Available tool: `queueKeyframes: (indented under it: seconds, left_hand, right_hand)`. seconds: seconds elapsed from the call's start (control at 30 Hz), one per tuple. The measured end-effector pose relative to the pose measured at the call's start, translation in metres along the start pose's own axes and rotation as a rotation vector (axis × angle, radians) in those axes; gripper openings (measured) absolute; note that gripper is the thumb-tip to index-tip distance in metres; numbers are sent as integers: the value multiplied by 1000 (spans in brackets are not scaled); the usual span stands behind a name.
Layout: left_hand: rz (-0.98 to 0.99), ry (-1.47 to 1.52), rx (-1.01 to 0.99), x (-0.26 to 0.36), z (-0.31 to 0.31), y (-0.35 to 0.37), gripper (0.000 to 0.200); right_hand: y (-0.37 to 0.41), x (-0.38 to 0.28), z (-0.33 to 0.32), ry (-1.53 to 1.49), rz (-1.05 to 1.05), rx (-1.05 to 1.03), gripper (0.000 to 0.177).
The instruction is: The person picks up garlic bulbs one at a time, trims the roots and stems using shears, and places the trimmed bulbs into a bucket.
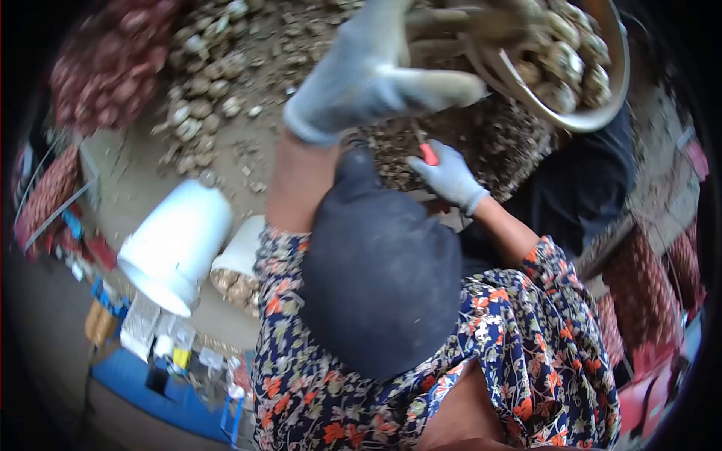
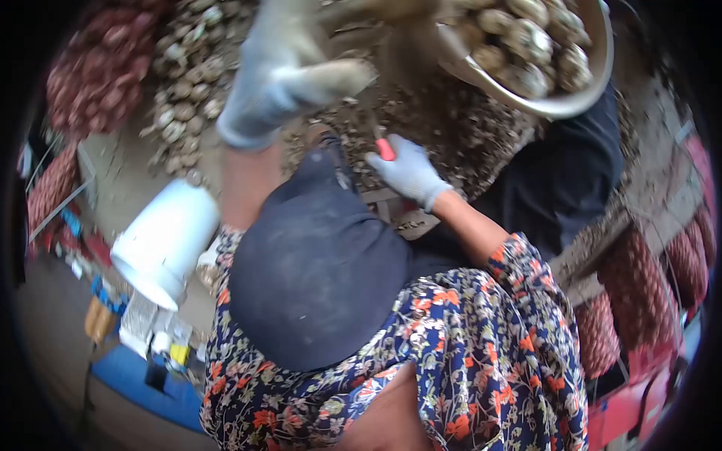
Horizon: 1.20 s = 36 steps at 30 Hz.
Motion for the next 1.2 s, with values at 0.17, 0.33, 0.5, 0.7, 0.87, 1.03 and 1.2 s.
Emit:
queueKeyframes:
  seconds: [0.17, 0.33, 0.5, 0.7, 0.87, 1.03, 1.2]
  left_hand:
    - [-521, -70, 415, -127, -94, 70, 27]
    - [-478, -480, 1287, -193, -235, 252, 22]
    - [-517, -1191, 1341, -132, -305, 272, 48]
    - [-764, -1311, 962, -164, -327, 261, 57]
    - [-290, -295, 1185, -196, -308, 286, 56]
    - [-805, -1137, 1017, -184, -279, 236, 39]
    - [-812, -1036, 850, -200, -283, 246, 24]
  right_hand:
    - [-10, 17, 4, -1, 2, -3, 37]
    - [-13, 30, -3, 108, 33, 25, 36]
    - [-12, 6, 0, 162, 18, 51, 34]
    - [-20, -29, 28, 258, 26, -126, 39]
    - [-21, -31, 38, 289, -30, -132, 42]
    - [-7, -24, 36, 286, -28, -112, 41]
    - [-7, -4, 26, 226, -120, 4, 38]
Point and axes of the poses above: each hand's wrist, its own y-axis away from the middle knuckle, its own z-axis out of the palm, x = y × z, the point moved 9 cm from there along -y, towards the middle knuckle, and after that the axes turned 6 degrees about y, right-handed, at the moved point
